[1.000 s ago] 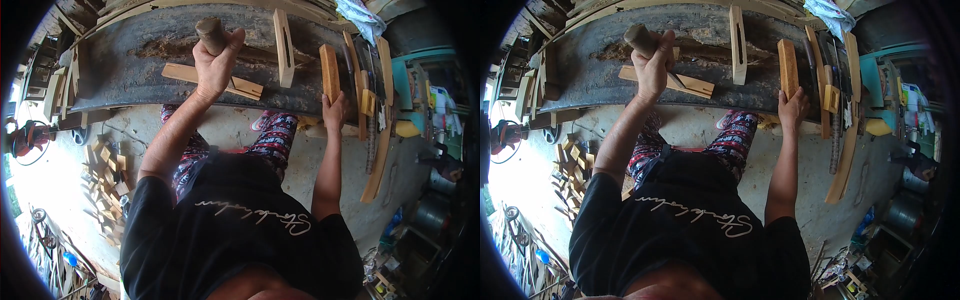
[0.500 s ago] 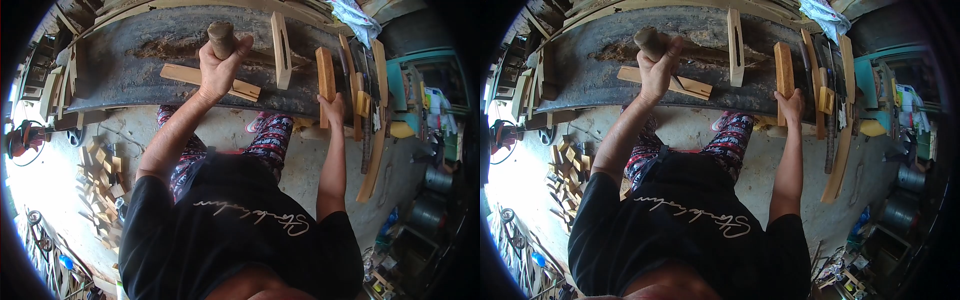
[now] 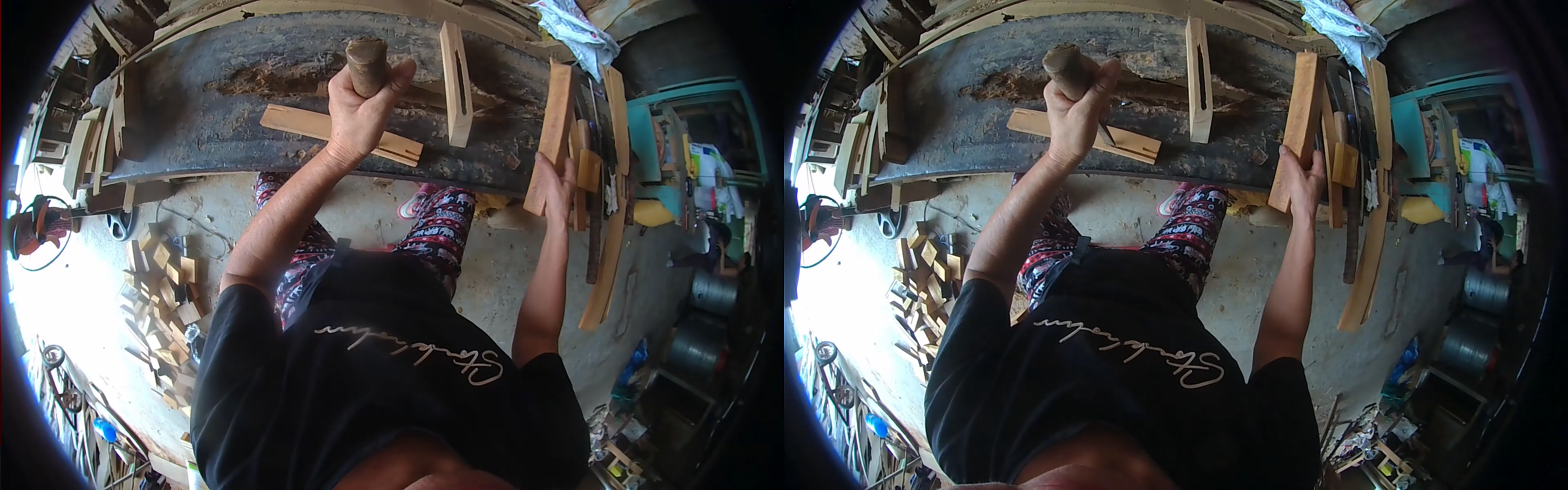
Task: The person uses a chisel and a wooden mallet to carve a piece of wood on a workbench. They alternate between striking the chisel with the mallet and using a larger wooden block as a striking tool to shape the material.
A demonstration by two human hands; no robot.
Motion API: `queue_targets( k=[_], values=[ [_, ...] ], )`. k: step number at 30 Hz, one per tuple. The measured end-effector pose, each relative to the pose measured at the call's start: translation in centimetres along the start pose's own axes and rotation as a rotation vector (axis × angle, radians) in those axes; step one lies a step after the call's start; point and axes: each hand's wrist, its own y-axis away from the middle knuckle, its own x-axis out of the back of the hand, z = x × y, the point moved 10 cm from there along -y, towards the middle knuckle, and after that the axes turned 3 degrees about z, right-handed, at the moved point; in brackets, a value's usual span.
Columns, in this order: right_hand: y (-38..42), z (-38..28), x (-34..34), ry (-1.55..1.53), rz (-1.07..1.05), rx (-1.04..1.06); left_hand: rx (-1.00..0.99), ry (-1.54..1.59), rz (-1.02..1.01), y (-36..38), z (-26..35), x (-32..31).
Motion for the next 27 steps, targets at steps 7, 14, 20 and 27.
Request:
queue_targets(
  k=[7,14,20,27],
  values=[
    [3.9,-7.7,-2.1,-0.173,-0.162,0.044,-0.009,-0.013,-0.007,-0.3,-0.6,0.3],
    [5.5,-11.6,-4.7,-0.123,-0.256,0.148,-0.011,-0.017,0.047,-0.1,-0.3,1.0],
    [6.8,-12.7,-6.3,-0.178,-0.304,0.131,-0.017,-0.043,0.041,0.0,-0.3,1.0],
    [8.4,-16.5,-7.6,0.098,-0.445,0.303,-0.139,-0.205,0.035,-0.1,0.1,0.2]
  ],
)
